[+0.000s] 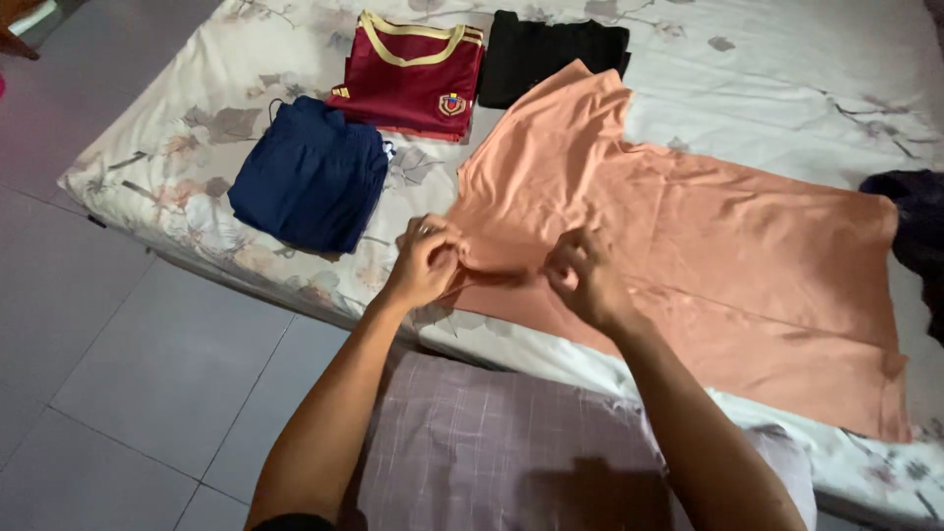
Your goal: The recorder folds multiple items of clothing, specifically t-shirts, on a bed surface.
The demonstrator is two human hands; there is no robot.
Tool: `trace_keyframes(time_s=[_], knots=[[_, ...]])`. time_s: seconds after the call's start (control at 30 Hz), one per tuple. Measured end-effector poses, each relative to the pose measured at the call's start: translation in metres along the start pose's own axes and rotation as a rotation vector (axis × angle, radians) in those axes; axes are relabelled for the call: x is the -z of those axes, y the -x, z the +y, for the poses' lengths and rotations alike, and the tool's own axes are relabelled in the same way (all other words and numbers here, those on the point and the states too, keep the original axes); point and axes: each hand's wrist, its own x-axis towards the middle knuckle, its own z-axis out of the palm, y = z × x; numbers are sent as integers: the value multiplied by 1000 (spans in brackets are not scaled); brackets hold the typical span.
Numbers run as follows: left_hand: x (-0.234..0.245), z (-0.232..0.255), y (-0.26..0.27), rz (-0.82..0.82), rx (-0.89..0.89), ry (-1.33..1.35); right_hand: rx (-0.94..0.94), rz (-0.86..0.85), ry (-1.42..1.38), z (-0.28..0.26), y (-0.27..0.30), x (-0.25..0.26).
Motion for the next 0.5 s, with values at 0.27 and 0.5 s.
trace_keyframes(time_s=[0.27,0.5], knots=[[26,28,40,-131,-50,-274,309,-8,195,-43,44,6],[31,7,56,-60,219,-444,9,19,231,31,94,39]])
